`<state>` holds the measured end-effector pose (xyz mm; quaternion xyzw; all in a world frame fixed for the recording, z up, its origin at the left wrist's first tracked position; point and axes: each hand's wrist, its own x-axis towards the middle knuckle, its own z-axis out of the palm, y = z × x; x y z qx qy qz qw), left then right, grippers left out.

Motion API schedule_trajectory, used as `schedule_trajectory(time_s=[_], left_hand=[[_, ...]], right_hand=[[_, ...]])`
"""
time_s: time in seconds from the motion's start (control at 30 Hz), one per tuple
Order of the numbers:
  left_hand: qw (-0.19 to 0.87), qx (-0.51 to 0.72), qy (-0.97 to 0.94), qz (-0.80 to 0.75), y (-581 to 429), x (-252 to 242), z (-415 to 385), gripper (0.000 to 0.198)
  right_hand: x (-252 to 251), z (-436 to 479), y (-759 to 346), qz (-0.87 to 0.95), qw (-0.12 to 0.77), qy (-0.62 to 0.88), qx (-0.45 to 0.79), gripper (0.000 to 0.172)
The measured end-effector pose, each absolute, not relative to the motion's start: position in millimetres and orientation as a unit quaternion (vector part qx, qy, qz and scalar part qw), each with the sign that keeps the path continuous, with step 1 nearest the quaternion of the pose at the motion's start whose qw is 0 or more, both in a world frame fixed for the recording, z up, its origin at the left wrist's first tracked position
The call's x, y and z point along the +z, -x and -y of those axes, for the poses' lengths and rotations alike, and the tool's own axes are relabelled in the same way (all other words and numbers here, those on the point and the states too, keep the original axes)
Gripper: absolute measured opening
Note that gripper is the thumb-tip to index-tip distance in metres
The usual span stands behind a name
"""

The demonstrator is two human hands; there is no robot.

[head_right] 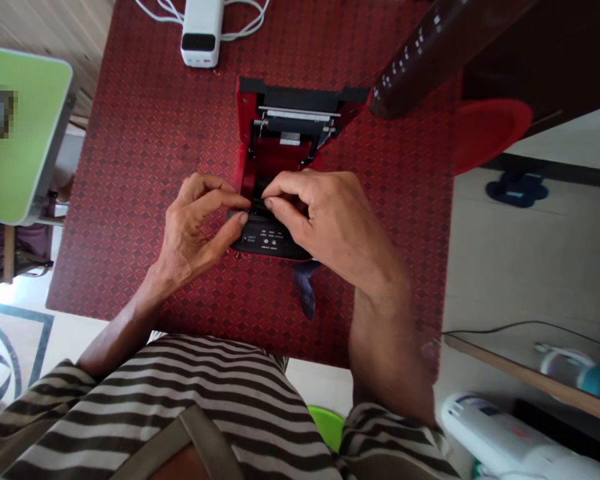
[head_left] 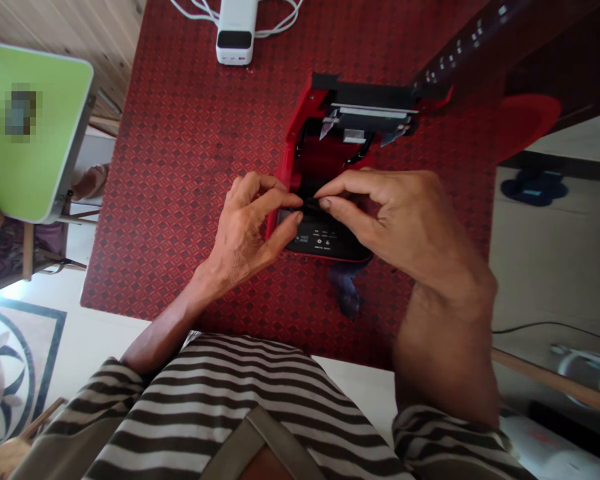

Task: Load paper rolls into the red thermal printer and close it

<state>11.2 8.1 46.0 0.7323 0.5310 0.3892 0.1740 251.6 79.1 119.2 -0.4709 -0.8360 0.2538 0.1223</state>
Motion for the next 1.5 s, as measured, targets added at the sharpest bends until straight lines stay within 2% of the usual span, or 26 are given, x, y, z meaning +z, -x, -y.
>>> schedule_trajectory(time_s=[0.1,0.2,0.3,0.4,0.5,0.63,0.8,0.97,1.17,1.27,1.37,1.5], left_hand=[[0.153,0.35,-0.753,-0.536,-16.3,46.1,-10.3,0.028],[0.152,0.321,-0.752,-0.556,-21.8,48.6,-15.4,0.041],[0.161,0.318,-0.75,-0.557,-24.4,51.7,-21.9,0.031],[0.162,0.322,-0.749,-0.556,-24.6,54.7,-27.0,0.018],[0.162,0.324,-0.745,-0.56,-24.2,57.5,-29.2,0.018],[0.169,0.331,-0.751,-0.546,-25.4,58.7,-28.8,0.02],[0.174,0.312,-0.75,-0.557,-27.3,58.5,-27.1,0.021],[0.158,0.321,-0.755,-0.55,-28.0,54.9,-25.4,0.021],[0.139,0.346,-0.759,-0.534,-27.4,47.5,-25.1,0.019],[0.134,0.352,-0.761,-0.529,-26.4,46.6,-25.6,0.02],[0.13,0.369,-0.765,-0.511,-26.3,46.7,-26.3,0.02],[0.127,0.383,-0.767,-0.5,-26.7,47.0,-26.0,0.022]], right_hand=[[119.0,-75.2,-253.0,0.838,0.15,0.47,0.231,0.032],[118.7,-71.8,-254.0,0.842,0.141,0.47,0.227,0.034],[118.7,-68.8,-254.6,0.841,0.117,0.477,0.228,0.04],[119.1,-65.5,-255.1,0.839,0.119,0.48,0.227,0.036],[119.7,-62.3,-256.0,0.838,0.132,0.48,0.224,0.029],[120.3,-59.3,-258.6,0.831,0.153,0.497,0.2,0.032],[124.0,-54.4,-263.3,0.827,0.183,0.502,0.174,0.026],[120.3,-51.2,-264.4,0.833,0.173,0.508,0.134,0.029],[94.0,-56.3,-276.2,0.846,0.261,0.461,0.056,0.025],[90.9,-54.7,-276.8,0.847,0.292,0.443,0.039,0.012],[91.1,-52.3,-272.3,0.846,0.305,0.435,0.037,0.029],[89.6,-52.5,-270.8,0.865,0.279,0.411,0.072,0.02]])
